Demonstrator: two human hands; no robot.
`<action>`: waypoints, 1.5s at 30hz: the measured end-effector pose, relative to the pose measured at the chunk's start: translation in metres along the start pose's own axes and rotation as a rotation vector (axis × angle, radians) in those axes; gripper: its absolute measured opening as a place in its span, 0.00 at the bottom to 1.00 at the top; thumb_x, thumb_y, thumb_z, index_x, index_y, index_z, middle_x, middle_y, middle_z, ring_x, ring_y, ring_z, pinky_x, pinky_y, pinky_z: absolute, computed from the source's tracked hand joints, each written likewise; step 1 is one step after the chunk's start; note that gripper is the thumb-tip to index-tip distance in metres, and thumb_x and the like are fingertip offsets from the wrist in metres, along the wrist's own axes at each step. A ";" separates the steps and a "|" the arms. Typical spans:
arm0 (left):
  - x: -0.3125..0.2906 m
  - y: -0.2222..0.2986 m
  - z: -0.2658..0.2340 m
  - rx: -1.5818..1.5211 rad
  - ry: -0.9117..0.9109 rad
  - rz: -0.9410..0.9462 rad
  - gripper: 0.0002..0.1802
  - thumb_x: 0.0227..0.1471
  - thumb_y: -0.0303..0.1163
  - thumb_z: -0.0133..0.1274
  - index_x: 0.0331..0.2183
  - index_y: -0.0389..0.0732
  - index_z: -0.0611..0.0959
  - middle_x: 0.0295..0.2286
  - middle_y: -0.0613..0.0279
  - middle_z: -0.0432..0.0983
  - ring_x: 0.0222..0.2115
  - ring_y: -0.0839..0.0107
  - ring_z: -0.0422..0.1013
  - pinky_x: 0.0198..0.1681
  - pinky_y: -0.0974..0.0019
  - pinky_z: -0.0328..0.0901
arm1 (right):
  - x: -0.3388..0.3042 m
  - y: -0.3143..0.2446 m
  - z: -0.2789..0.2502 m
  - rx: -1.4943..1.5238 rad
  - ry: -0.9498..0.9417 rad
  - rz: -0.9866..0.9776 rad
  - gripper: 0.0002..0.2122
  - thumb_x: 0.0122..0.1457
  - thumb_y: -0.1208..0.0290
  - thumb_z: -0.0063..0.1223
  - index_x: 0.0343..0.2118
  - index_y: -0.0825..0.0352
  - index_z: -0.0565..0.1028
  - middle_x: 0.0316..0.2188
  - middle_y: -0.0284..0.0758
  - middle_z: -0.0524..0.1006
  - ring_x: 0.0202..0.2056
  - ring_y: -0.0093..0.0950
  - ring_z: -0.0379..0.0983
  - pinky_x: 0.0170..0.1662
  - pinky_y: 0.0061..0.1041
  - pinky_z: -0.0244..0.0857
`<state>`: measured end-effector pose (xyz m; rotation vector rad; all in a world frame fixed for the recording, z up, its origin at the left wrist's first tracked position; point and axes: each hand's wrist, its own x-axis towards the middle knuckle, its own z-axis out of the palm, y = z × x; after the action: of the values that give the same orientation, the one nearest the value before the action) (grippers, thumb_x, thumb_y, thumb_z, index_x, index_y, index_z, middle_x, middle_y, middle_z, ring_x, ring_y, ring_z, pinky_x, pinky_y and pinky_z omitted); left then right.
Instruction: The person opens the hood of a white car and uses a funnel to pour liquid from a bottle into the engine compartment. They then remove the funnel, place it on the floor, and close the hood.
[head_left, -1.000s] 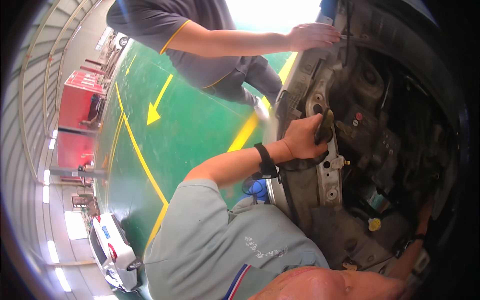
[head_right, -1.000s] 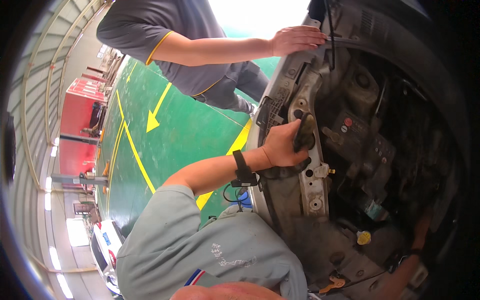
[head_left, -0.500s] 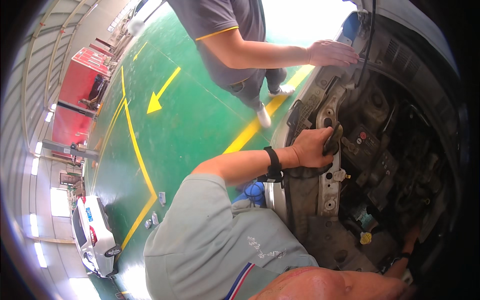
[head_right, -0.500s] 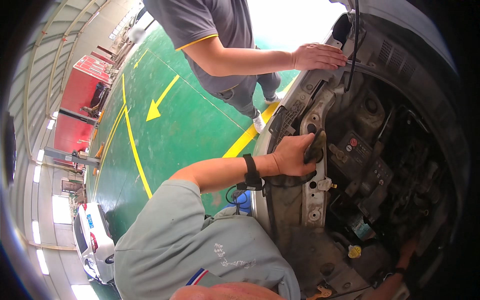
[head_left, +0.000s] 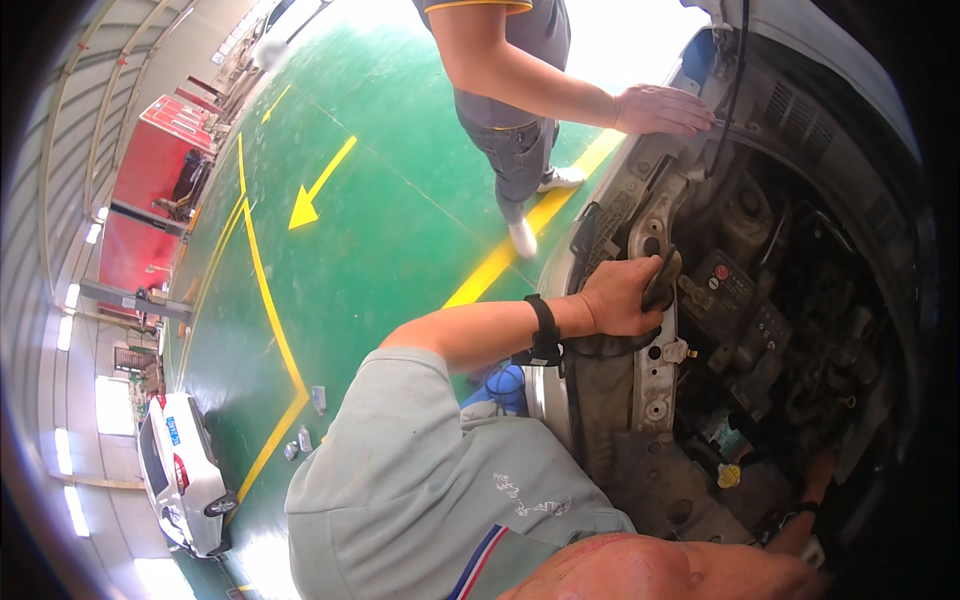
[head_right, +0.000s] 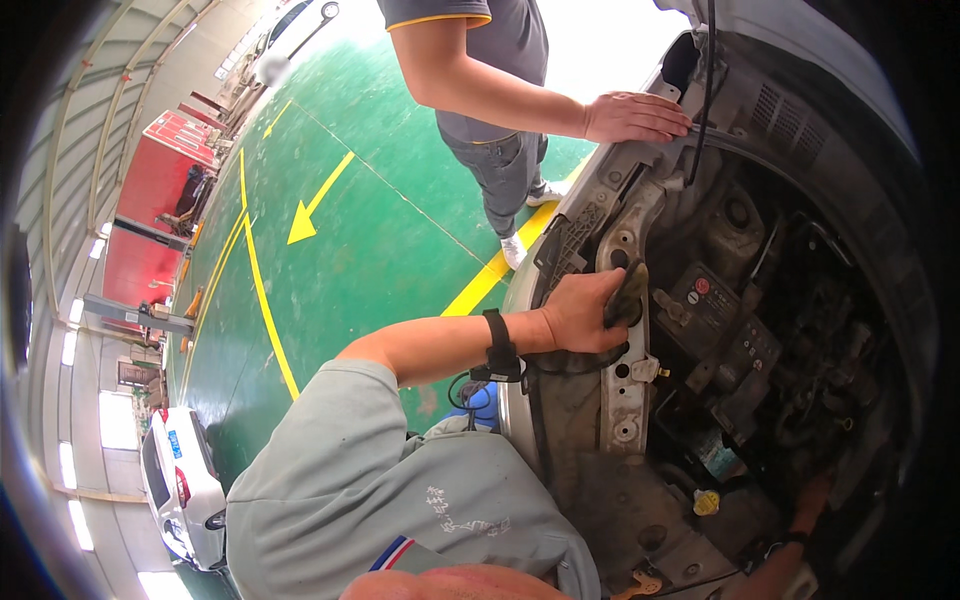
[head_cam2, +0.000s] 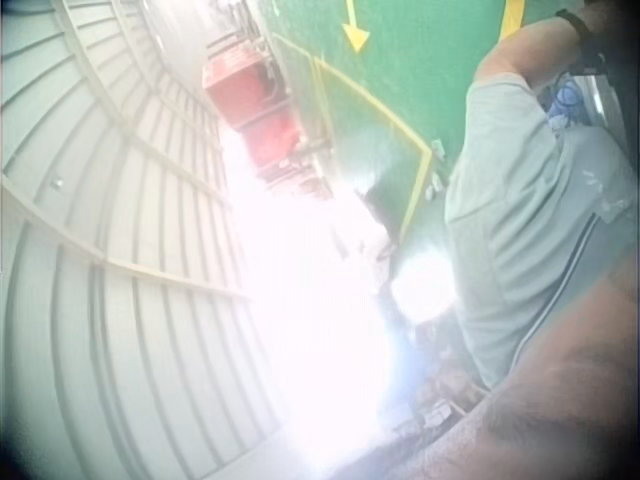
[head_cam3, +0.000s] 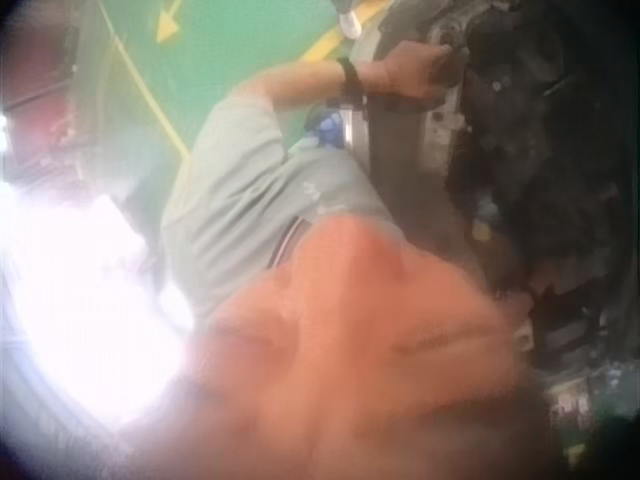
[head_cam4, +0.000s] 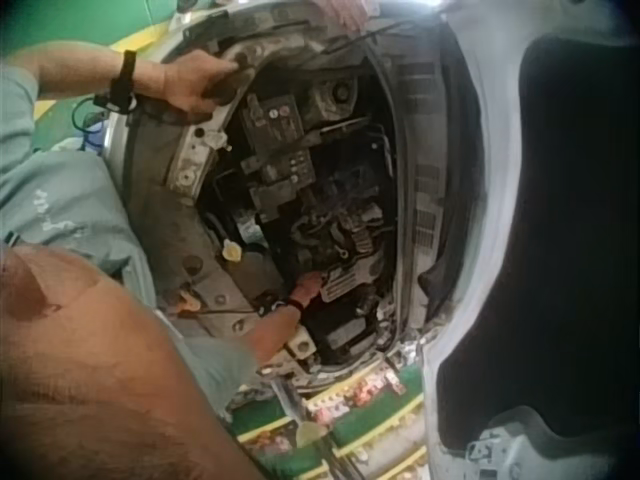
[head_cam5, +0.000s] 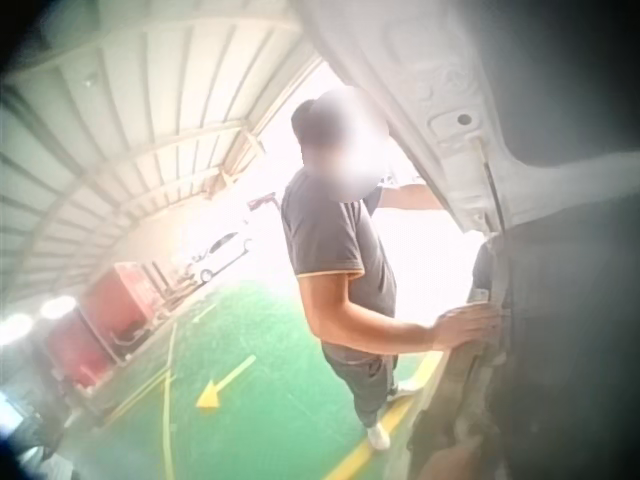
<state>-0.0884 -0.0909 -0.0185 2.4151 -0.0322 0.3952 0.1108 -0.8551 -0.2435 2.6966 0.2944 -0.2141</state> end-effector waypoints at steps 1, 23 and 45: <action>0.002 0.000 0.002 -0.005 0.001 0.013 0.24 0.37 0.38 0.62 0.34 0.38 0.70 0.26 0.48 0.74 0.30 0.41 0.72 0.31 0.47 0.67 | -0.005 -0.001 -0.004 -0.023 -0.030 0.026 0.25 0.68 0.62 0.45 0.62 0.76 0.64 0.60 0.55 0.68 0.57 0.47 0.69 0.62 0.40 0.62; 0.018 0.003 0.007 -0.031 -0.093 0.003 0.23 0.36 0.38 0.63 0.34 0.39 0.73 0.27 0.44 0.75 0.30 0.39 0.72 0.31 0.46 0.68 | -0.078 0.025 0.032 -0.715 0.407 -0.331 0.23 0.71 0.65 0.32 0.65 0.70 0.62 0.65 0.48 0.63 0.65 0.43 0.60 0.69 0.38 0.49; -0.007 -0.034 0.016 -0.112 -0.066 0.003 0.15 0.45 0.26 0.55 0.38 0.34 0.82 0.31 0.55 0.80 0.32 0.58 0.77 0.42 0.59 0.70 | -0.058 -0.082 -0.163 0.515 -0.024 0.156 0.28 0.60 0.73 0.58 0.63 0.64 0.63 0.43 0.51 0.78 0.47 0.52 0.74 0.48 0.47 0.68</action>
<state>-0.0867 -0.0758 -0.0532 2.3172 -0.0842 0.3071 0.0523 -0.7237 -0.1170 3.2031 0.0171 -0.3108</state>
